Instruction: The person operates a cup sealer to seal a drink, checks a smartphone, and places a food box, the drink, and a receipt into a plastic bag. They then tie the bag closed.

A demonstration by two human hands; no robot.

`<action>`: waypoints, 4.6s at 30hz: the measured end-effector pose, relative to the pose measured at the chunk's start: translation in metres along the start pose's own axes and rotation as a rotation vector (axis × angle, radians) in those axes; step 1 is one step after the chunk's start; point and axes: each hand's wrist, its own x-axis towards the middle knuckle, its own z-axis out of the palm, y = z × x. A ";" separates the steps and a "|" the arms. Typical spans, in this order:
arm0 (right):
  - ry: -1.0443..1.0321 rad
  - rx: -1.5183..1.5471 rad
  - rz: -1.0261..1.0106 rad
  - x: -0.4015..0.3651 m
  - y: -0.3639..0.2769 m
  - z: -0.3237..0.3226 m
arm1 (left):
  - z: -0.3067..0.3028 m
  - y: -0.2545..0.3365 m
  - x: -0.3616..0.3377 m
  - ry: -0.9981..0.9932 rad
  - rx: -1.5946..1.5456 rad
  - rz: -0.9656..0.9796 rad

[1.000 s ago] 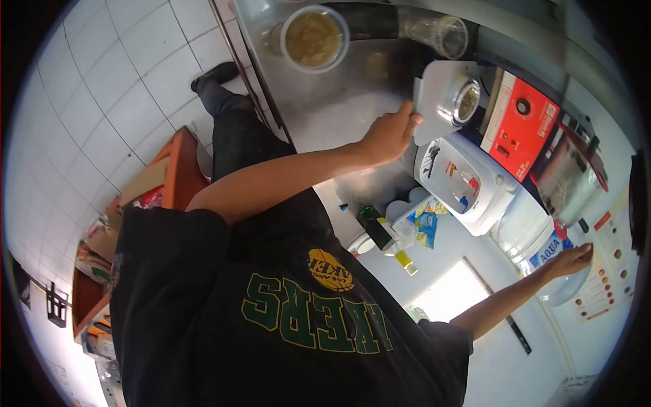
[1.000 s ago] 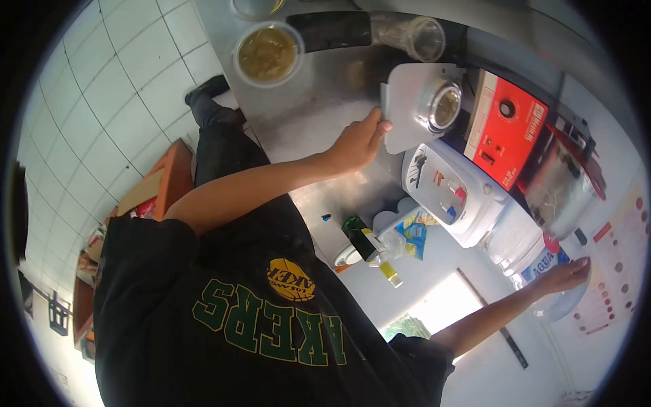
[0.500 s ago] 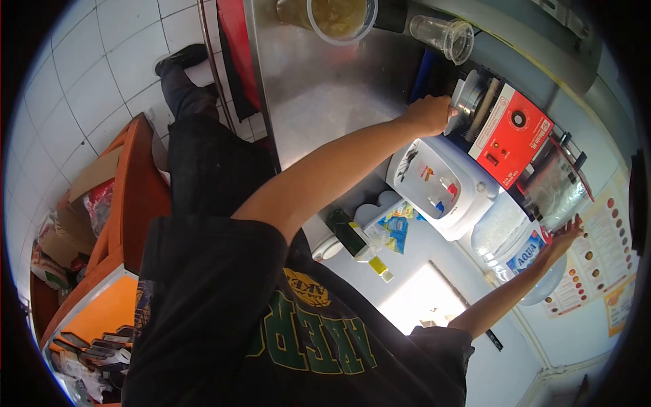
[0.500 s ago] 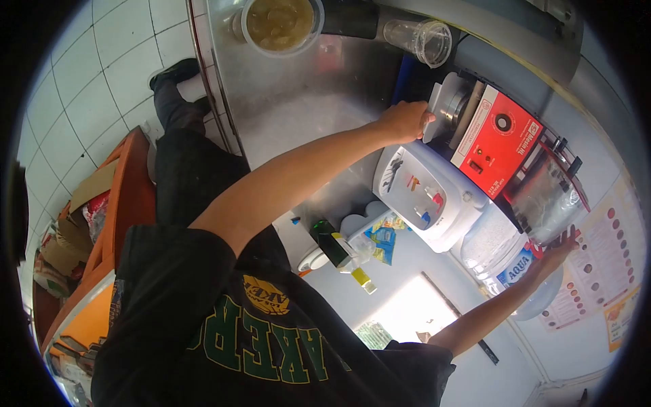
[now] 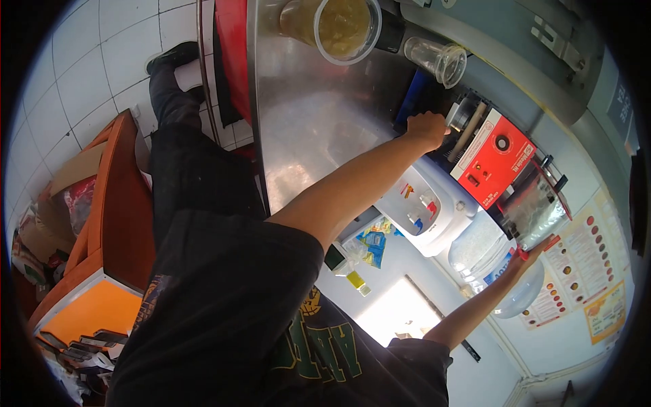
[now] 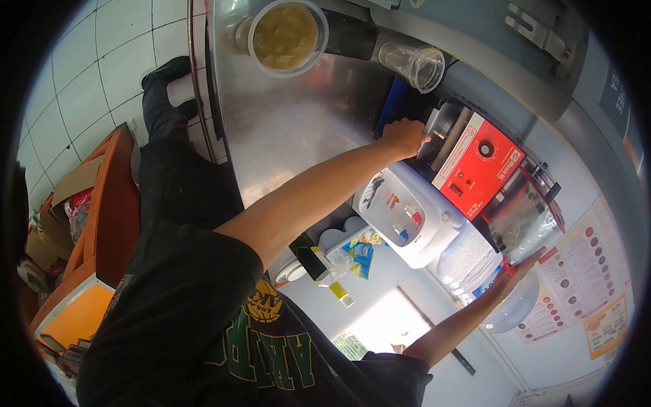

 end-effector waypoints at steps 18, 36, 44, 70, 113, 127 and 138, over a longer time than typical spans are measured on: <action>0.321 -0.562 -0.253 -0.044 -0.037 0.056 | 0.002 0.003 -0.010 0.071 0.032 0.075; 0.446 -0.521 -0.181 -0.036 -0.026 0.050 | 0.004 -0.013 -0.003 0.215 0.152 0.255; 0.474 -0.595 -0.198 -0.041 -0.034 0.064 | 0.004 -0.017 -0.002 0.120 0.277 0.356; 0.487 -0.596 -0.302 -0.042 -0.022 0.055 | 0.019 -0.007 -0.008 0.283 0.200 0.197; 0.701 0.457 -0.060 -0.030 0.004 -0.073 | 0.065 0.318 -0.062 0.068 0.941 1.691; 1.147 1.135 -0.251 -0.143 -0.055 0.076 | 0.070 0.317 -0.064 0.094 1.022 1.647; 1.139 0.886 -0.487 -0.177 -0.030 0.138 | 0.074 0.320 -0.060 -0.011 1.152 1.552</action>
